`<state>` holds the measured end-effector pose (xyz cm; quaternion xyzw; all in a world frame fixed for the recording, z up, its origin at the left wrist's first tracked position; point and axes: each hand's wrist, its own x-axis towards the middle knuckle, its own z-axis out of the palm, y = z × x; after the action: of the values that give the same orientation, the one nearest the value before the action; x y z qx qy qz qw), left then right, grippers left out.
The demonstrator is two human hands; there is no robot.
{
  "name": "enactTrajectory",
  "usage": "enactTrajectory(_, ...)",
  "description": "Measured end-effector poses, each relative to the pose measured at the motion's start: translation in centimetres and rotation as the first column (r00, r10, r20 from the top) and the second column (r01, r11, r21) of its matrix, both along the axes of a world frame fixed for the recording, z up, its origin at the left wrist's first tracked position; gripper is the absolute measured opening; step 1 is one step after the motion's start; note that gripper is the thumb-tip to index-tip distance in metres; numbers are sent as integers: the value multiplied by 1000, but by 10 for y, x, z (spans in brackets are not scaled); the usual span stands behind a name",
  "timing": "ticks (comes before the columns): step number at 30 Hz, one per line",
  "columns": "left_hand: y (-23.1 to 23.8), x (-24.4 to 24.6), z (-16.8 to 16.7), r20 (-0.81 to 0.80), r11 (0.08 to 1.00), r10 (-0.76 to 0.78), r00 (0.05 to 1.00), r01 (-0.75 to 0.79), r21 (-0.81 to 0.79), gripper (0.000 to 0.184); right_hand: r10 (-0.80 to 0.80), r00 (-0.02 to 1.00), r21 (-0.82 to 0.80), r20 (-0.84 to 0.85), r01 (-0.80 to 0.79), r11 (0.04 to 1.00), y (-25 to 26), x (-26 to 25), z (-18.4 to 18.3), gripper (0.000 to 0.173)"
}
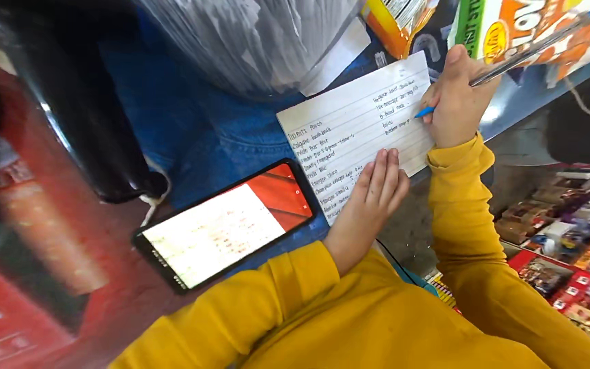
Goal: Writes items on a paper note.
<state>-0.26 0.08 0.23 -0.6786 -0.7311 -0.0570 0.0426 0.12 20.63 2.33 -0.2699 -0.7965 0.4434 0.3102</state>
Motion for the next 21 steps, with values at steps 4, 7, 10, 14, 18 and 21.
enactTrajectory(4,0,0,1,-3,1000,-11,1000,11,-13,55,9,1000,-6,-17,-9,1000,0,0,-1,46)
enactTrajectory(7,-1,0,2,4,999,-17,1000,17,-49,55,-5,1000,10,17,5,1000,-1,-1,0,45)
enactTrajectory(10,-1,1,2,-17,998,-16,1000,15,-67,55,-45,998,5,41,45,999,-2,-3,1,44)
enactTrajectory(14,1,2,2,-11,999,-5,1000,5,-46,53,-35,998,6,56,35,999,2,0,1,45)
enactTrajectory(18,1,2,5,31,997,-24,999,27,-79,55,-27,999,0,43,27,1000,-1,1,2,39)
enactTrajectory(21,2,-1,7,45,996,-40,998,43,-80,54,-37,998,5,45,37,999,-3,0,2,39)
